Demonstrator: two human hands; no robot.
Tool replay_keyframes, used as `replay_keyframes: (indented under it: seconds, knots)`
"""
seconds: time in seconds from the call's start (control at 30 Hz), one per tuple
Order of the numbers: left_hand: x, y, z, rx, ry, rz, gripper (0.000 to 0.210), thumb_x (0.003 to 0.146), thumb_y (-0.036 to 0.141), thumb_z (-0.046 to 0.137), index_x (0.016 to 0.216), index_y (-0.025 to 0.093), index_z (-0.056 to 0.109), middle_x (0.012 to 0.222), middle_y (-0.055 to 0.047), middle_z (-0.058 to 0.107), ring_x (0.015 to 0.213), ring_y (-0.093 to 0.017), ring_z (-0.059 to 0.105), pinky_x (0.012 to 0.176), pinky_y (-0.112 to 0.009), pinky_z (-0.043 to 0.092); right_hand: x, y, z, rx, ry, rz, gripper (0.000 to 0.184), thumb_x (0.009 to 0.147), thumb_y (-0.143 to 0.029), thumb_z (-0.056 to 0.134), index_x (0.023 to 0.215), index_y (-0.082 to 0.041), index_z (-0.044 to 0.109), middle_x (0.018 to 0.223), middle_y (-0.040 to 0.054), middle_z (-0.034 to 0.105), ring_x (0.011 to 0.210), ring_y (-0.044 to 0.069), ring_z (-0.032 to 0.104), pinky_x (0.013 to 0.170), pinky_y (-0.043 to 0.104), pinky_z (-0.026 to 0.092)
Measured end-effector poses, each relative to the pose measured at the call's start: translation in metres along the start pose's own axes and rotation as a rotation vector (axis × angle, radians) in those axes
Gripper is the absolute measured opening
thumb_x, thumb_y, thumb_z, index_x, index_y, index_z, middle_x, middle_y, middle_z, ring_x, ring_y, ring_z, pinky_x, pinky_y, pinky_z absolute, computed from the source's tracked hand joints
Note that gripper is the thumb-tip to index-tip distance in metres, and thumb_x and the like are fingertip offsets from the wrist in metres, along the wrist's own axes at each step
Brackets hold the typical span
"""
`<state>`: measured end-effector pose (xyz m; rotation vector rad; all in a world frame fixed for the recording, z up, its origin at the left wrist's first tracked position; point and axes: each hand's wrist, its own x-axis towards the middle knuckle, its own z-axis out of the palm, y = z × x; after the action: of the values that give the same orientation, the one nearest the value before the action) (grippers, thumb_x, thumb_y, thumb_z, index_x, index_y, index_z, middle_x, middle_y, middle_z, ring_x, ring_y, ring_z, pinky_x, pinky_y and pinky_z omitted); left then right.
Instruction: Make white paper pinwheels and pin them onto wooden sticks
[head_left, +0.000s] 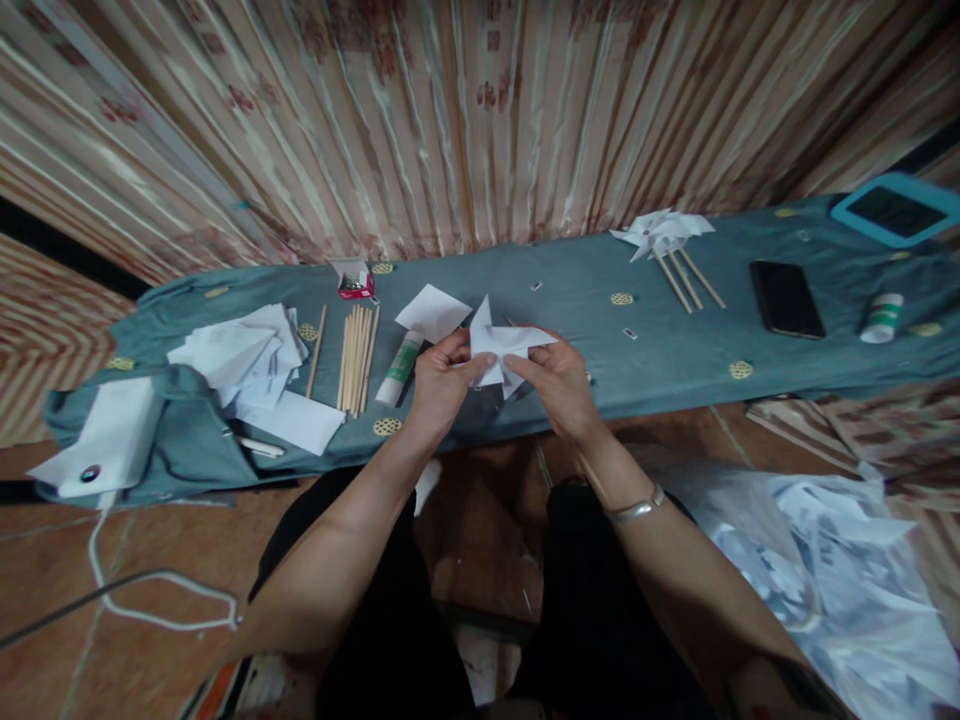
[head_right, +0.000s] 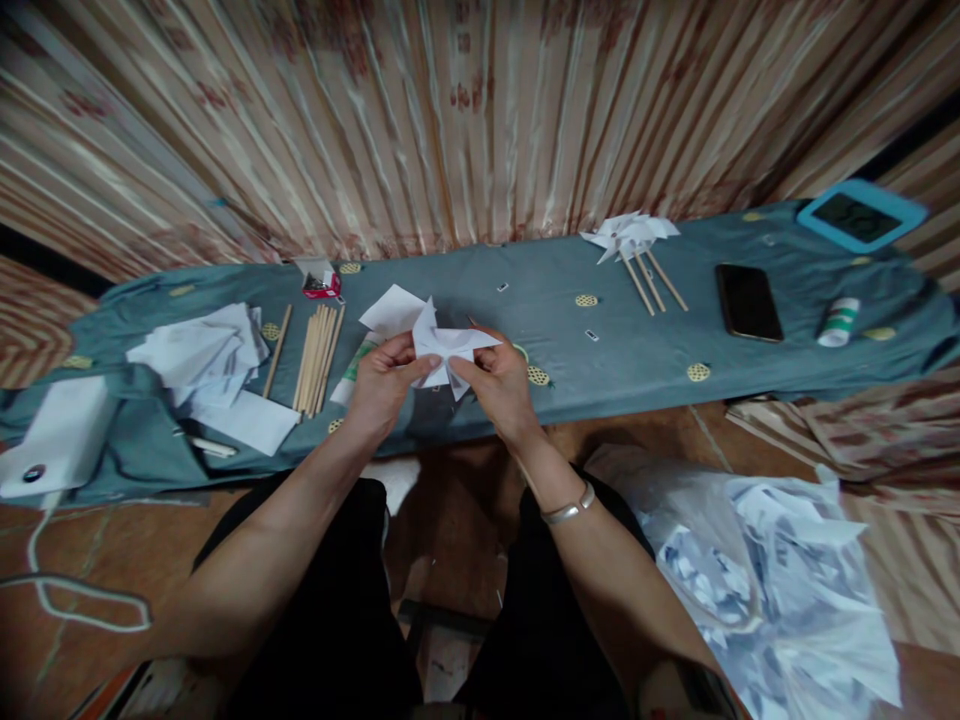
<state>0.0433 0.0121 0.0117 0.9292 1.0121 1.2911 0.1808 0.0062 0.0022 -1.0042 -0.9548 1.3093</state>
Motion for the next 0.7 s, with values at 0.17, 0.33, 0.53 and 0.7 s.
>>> replay_keyframes:
  seconds: [0.17,0.33,0.53,0.7]
  knots:
    - [-0.0004,0.0005,0.0000,-0.045,-0.002,-0.011,0.039,0.055,0.024,0.082,0.092,0.017,0.072,0.068,0.002,0.071,0.057,-0.012,0.059,0.058,-0.025,0.047,-0.0005,-0.0021,0.0005,0.013,-0.010,-0.008,0.042,0.062,-0.028,0.077,0.101,-0.021,0.065,0.085,0.0006,0.074,0.075,0.019,0.069,0.074,0.033,0.055]
    - [-0.0022,0.0013,-0.0002,-0.053,-0.038,-0.026,0.041,0.057,0.026,0.083,0.095,0.016,0.072,0.074,-0.002,0.073,0.061,-0.014,0.063,0.062,-0.027,0.049,-0.0001,-0.0022,0.0000,0.018,-0.040,-0.021,0.045,0.062,-0.032,0.078,0.104,-0.021,0.065,0.088,0.0015,0.075,0.077,0.020,0.069,0.076,0.034,0.055]
    - [-0.0019,0.0011,-0.0008,-0.037,-0.036,-0.013,0.038,0.055,0.025,0.084,0.090,0.016,0.072,0.075,-0.001,0.073,0.063,-0.015,0.064,0.061,-0.026,0.050,-0.0009,-0.0004,-0.0005,0.010,-0.026,0.000,0.048,0.061,-0.030,0.079,0.106,-0.021,0.064,0.086,0.0015,0.075,0.077,0.020,0.069,0.075,0.034,0.055]
    - [-0.0009,0.0003,-0.0011,-0.053,-0.035,-0.020,0.036,0.053,0.026,0.085,0.085,0.016,0.072,0.075,-0.001,0.073,0.063,-0.015,0.064,0.062,-0.028,0.050,-0.0011,0.0030,-0.0004,-0.009,-0.027,0.018,0.051,0.059,-0.033,0.082,0.105,-0.020,0.061,0.084,0.0022,0.074,0.078,0.020,0.069,0.075,0.035,0.055]
